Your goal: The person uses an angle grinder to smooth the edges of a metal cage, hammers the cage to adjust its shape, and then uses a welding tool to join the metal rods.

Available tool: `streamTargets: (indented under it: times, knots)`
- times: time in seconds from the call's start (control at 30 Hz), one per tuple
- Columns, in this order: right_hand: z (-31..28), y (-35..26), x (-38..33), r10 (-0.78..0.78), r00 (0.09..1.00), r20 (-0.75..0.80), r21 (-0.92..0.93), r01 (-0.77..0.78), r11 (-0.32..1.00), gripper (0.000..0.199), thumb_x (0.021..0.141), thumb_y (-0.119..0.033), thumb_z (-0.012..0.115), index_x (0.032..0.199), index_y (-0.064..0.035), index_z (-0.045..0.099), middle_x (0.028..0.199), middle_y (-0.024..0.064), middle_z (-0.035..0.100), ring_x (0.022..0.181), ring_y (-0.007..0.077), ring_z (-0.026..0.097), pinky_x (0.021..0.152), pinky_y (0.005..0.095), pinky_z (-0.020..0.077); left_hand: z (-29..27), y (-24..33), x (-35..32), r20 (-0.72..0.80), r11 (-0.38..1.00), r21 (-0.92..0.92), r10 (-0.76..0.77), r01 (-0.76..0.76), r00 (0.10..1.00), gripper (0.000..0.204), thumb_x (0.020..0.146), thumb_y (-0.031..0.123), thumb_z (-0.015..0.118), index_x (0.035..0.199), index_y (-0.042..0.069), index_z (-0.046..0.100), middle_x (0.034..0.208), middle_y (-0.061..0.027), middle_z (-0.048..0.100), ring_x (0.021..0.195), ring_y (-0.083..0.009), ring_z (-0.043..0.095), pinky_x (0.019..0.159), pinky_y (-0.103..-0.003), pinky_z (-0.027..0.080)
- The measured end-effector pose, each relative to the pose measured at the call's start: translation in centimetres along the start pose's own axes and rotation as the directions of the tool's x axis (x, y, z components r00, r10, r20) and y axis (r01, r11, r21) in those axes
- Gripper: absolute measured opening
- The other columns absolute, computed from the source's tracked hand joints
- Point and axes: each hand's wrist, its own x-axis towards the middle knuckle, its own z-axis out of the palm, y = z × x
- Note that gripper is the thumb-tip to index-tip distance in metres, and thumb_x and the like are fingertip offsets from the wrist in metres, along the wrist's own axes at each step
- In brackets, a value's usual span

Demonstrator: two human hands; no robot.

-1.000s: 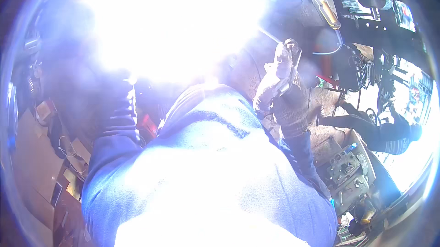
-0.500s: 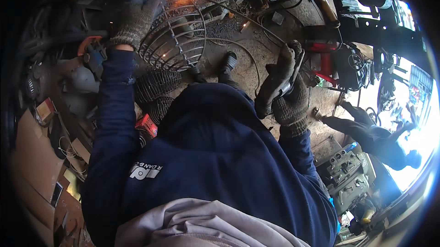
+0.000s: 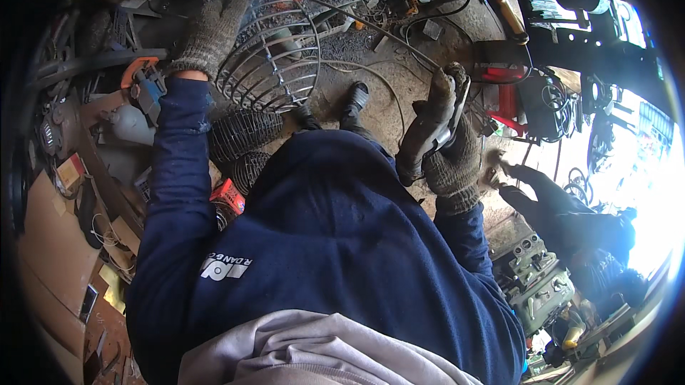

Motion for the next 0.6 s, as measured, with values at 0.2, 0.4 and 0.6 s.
streamTargets:
  times: [0.2,0.4,0.6]
  knots:
    - [0.4,-0.3,0.1,-0.034,0.999,-0.001,-0.021,0.034,0.999,0.067,0.084,-0.039,0.077,0.132,0.0017,0.054,0.112,0.0113,0.067,0.099,0.0189,0.065,0.086,0.0331,0.0505,-0.4,0.9,0.1,0.068,0.954,-0.166,-0.242,0.251,0.968,0.040,0.100,0.021,0.047,0.138,0.029,0.054,0.115,-0.0202,0.064,0.096,-0.0413,0.066,0.085,-0.052,0.054]
    - [0.7,-0.2,0.6,-0.254,0.966,-0.041,-0.230,0.239,0.943,0.062,0.083,-0.039,0.080,0.124,0.0009,0.058,0.086,0.0046,0.068,0.074,0.0139,0.066,0.067,0.0293,0.0545,-1.9,2.0,0.1,0.211,0.914,0.405,-0.062,-0.030,0.975,0.055,0.095,0.056,0.049,0.120,0.011,0.066,0.108,-0.0199,0.069,0.096,-0.0402,0.067,0.089,-0.049,0.052]
    - [2.3,-3.1,-0.3,-0.042,0.998,-0.051,0.072,0.045,0.996,0.062,0.082,-0.041,0.078,0.123,0.0017,0.059,0.082,0.0046,0.067,0.070,0.0148,0.066,0.066,0.0301,0.0537,-3.9,2.7,0.4,0.079,0.841,-0.397,-0.369,0.368,0.926,0.062,0.095,0.060,0.050,0.122,0.007,0.064,0.103,-0.0211,0.071,0.095,-0.0430,0.067,0.090,-0.049,0.052]
